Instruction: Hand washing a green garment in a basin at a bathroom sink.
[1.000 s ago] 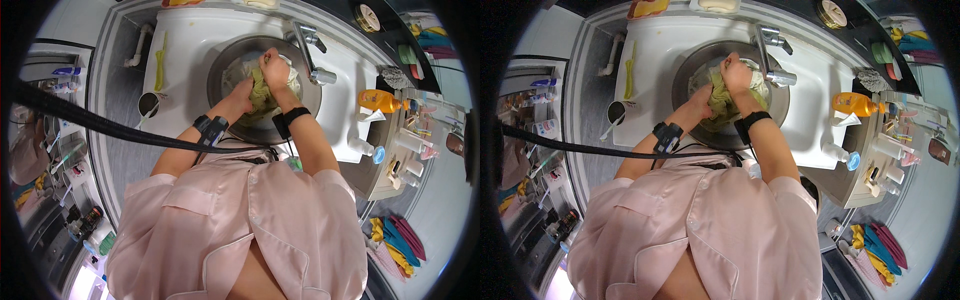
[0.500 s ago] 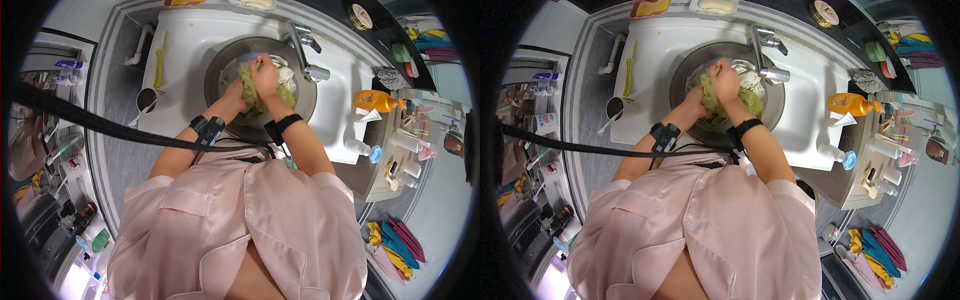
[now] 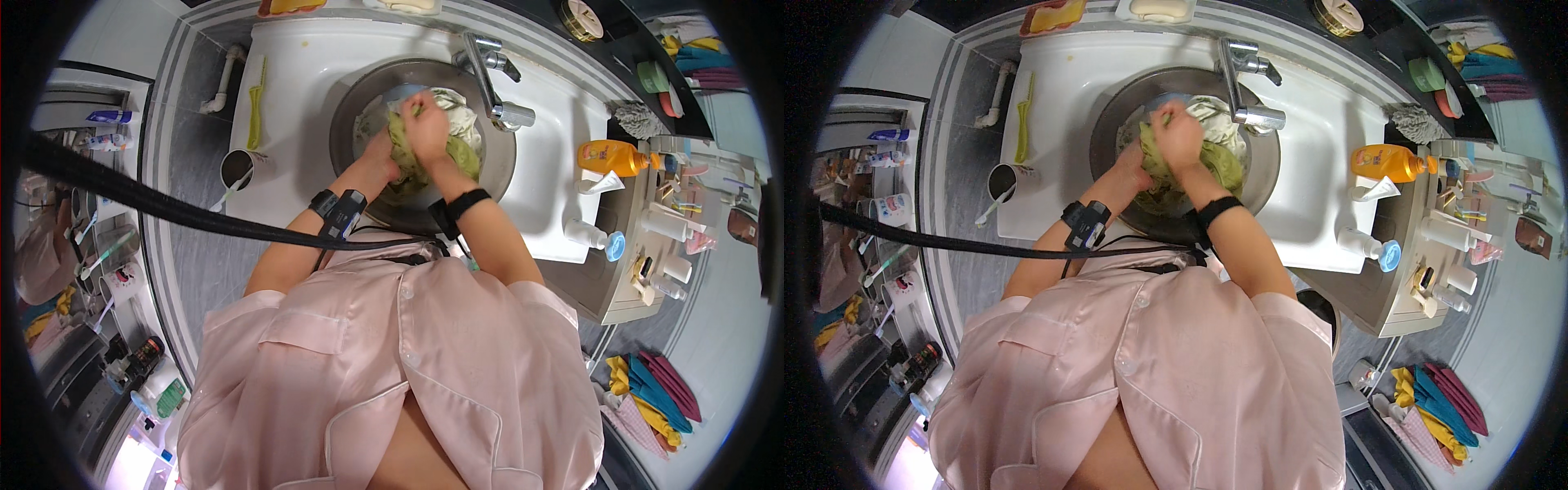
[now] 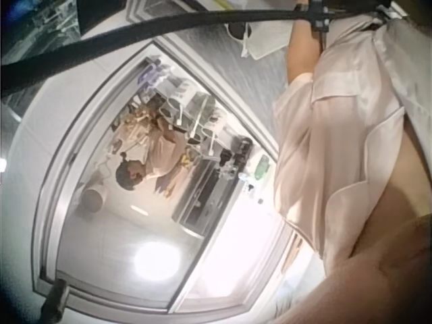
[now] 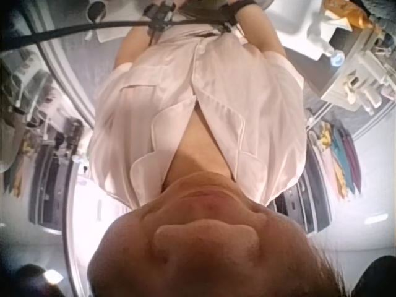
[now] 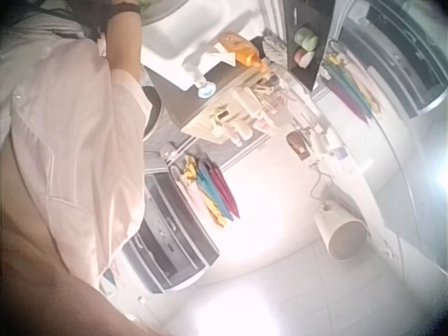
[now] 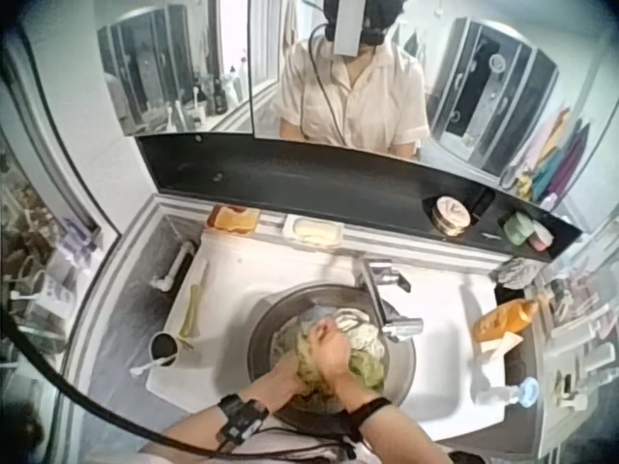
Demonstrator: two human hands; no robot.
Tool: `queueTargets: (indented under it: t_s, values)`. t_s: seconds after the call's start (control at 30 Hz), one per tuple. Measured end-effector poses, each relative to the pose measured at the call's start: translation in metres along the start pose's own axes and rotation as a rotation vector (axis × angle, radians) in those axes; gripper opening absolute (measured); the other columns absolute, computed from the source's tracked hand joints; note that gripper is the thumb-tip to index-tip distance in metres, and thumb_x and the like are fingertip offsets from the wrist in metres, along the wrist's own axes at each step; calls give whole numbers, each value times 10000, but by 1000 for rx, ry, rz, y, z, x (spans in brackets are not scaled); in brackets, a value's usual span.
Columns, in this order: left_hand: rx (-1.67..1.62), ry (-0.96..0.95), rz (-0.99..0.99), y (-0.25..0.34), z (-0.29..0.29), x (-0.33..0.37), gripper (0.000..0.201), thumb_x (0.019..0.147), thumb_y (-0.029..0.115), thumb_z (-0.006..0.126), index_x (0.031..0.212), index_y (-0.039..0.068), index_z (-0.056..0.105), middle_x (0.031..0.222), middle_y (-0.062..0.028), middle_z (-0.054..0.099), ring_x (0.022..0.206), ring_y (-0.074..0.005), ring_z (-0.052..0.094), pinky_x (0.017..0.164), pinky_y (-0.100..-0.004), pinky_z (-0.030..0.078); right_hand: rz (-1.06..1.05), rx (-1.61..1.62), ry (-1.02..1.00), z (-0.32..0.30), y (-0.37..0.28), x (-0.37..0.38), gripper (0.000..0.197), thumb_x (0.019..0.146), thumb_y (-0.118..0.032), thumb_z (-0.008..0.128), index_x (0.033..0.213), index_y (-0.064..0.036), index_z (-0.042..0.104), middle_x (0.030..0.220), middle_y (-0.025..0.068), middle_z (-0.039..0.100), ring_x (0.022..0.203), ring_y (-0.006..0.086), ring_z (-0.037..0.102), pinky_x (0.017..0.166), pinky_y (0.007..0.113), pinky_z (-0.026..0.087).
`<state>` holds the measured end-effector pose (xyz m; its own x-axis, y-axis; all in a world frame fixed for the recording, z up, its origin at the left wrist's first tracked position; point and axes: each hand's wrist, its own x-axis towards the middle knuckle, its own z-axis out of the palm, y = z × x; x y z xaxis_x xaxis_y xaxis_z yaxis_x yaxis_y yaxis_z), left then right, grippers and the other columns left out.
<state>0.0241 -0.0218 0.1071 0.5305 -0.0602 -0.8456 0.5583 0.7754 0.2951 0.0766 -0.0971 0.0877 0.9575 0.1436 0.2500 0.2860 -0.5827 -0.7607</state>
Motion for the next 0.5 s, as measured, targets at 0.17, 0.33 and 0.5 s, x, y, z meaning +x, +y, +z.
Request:
queueTargets:
  t_s: [0.17, 0.33, 0.5]
  values:
    - [-196, -228, -154, 0, -15, 30, 372, 909, 371, 431, 1150, 108, 539, 1174, -68, 556, 1061, -234, 541, 915, -419, 414, 107, -71, 16, 8, -2, 1, 173, 769, -236, 591, 753, -77, 523, 640, 139, 599, 619, 359, 591, 559, 430, 466]
    - [502, -286, 390, -2, -66, 75, 364, 906, 354, 438, 1151, 100, 527, 1187, -68, 547, 1058, -233, 540, 898, -414, 423, -138, 27, -161, 1, -48, -44, 157, 758, -223, 600, 729, -97, 510, 600, 138, 567, 575, 361, 578, 532, 426, 456]
    - [539, -257, 409, -1, -38, 67, 338, 907, 344, 445, 1118, 102, 549, 1158, -71, 568, 1031, -230, 558, 901, -421, 426, 59, -53, -4, 8, -8, 0, 156, 792, -242, 575, 760, -89, 573, 648, 143, 602, 622, 344, 600, 545, 429, 468]
